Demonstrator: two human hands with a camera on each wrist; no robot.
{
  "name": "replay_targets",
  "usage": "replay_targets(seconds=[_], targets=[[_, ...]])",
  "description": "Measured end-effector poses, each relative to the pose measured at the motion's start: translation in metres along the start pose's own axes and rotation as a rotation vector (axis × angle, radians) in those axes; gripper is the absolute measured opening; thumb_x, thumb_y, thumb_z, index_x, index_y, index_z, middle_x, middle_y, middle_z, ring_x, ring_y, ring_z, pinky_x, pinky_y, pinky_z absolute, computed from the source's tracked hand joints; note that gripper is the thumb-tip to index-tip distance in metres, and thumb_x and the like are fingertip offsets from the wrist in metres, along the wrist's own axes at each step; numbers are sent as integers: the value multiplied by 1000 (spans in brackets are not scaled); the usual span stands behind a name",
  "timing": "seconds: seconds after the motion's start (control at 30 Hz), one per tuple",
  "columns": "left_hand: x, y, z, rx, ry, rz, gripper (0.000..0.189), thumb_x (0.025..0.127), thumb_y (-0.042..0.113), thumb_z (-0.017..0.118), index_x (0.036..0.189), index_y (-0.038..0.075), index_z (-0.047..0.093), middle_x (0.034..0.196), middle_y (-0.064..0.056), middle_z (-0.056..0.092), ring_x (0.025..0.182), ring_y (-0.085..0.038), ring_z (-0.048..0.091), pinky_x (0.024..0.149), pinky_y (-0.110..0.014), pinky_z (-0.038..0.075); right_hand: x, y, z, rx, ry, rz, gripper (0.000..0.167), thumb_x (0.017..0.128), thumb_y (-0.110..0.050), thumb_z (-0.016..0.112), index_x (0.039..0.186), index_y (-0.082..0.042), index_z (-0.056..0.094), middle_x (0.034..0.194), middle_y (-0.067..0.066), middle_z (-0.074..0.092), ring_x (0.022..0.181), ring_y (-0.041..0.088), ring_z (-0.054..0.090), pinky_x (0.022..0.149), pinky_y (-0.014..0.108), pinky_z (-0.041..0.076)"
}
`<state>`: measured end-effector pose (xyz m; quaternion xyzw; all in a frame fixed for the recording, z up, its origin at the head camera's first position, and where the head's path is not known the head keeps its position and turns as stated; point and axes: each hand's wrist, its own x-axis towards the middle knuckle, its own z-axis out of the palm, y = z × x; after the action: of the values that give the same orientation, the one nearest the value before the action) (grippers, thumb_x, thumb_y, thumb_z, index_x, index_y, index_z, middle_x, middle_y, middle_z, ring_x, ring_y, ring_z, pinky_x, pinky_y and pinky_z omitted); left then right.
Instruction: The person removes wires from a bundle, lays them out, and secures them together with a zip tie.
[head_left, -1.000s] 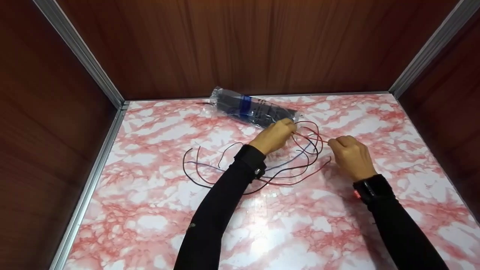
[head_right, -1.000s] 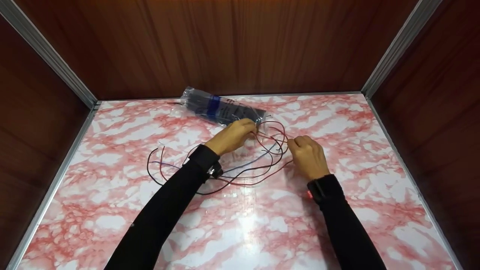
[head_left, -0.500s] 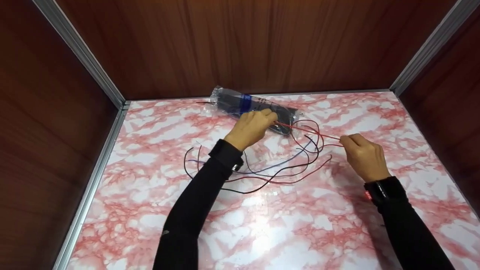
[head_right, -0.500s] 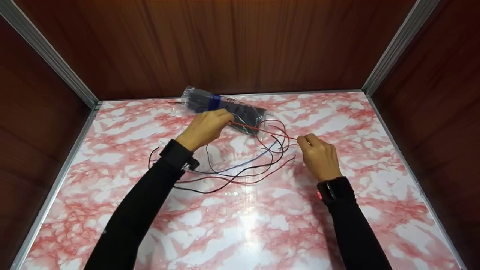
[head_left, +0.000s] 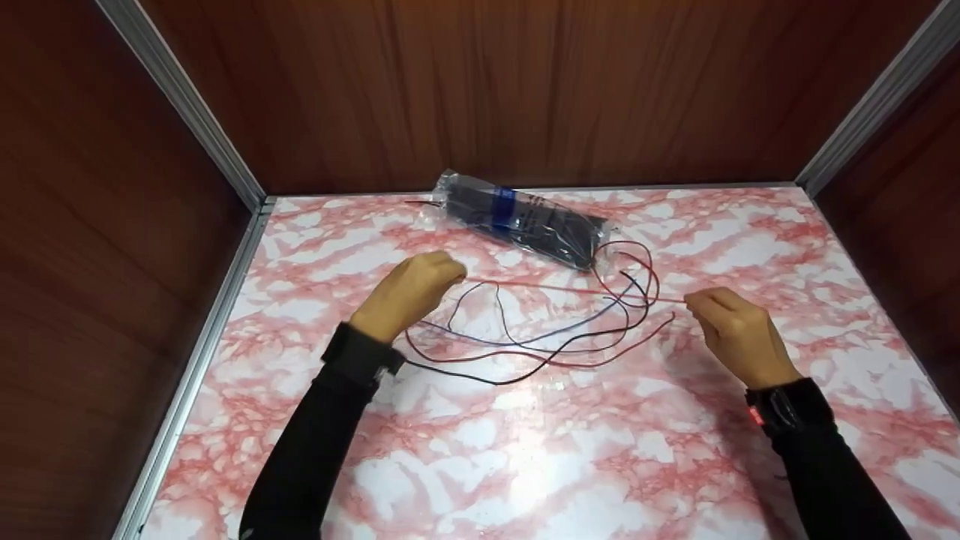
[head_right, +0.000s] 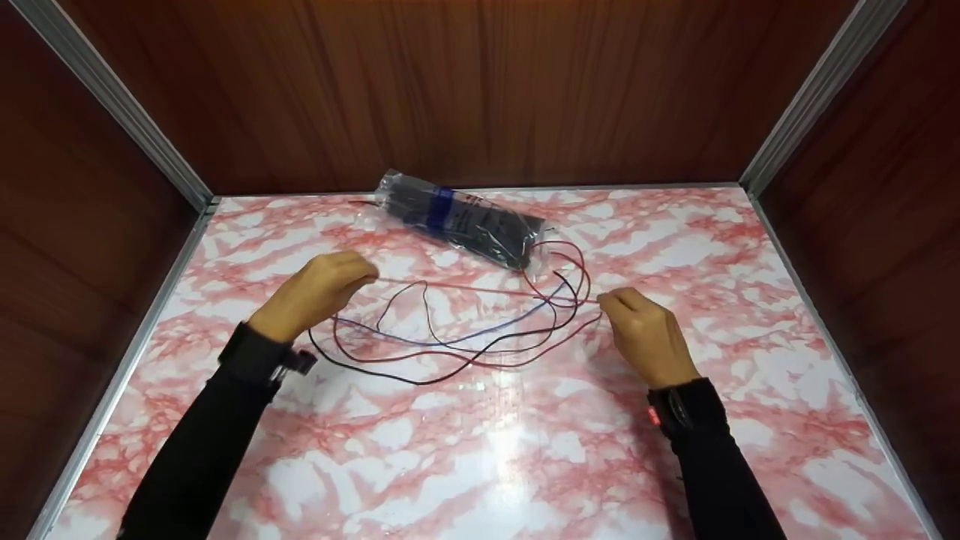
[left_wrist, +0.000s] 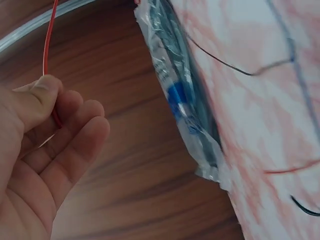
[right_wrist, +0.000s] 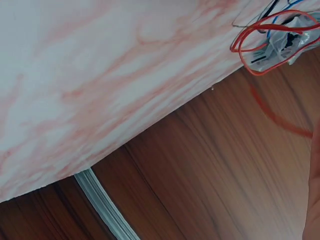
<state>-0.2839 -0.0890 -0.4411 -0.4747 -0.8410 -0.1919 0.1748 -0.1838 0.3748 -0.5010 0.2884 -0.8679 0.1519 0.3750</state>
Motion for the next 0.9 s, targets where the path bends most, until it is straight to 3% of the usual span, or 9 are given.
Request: replay_targets(seconds=[0.17,0.3,0.43,0.6,0.77,0.9], targets=[[-34,-5,-4,-15,17,-42,9,90,-2,65,87,6,69,79,-3,62,78,-17,61,69,-27,51,-10,-7,5,-36,-128,-69,31,79,14,65,105,-3,68,96,13,62,73,25,65,52,36,52],[-56,-7,-2,-29,15,-88,11,90,-1,66,84,9,68,76,-1,61,75,-14,61,66,-25,50,-11,-10,11,-6,-156,-93,34,76,17,67,105,-2,68,97,12,62,76,24,65,56,35,53],[-77,-5,4,-48,3,-141,13,89,-1,67,82,9,68,75,-1,61,74,-13,60,65,-26,50,-14,-12,13,24,-186,-97,29,80,13,64,105,-2,68,99,12,63,81,25,65,61,36,53],[-100,2,15,-34,-76,-163,11,88,1,68,80,8,71,74,-1,63,74,-16,61,67,-29,51,-27,-15,15,52,-245,-100,23,83,3,58,102,-4,70,100,9,63,86,23,65,64,35,54],[-115,6,27,-61,-155,-193,14,85,0,70,74,8,71,74,0,59,75,-16,59,67,-30,49,-37,-19,21,53,-291,-126,21,78,5,71,97,-3,71,98,9,63,85,22,66,65,35,55],[-123,8,35,-15,-189,-233,15,85,0,69,75,11,72,80,-1,58,78,-16,60,67,-30,50,-36,-20,26,45,-338,-117,20,76,6,73,92,-5,70,92,6,60,78,20,64,60,35,53]])
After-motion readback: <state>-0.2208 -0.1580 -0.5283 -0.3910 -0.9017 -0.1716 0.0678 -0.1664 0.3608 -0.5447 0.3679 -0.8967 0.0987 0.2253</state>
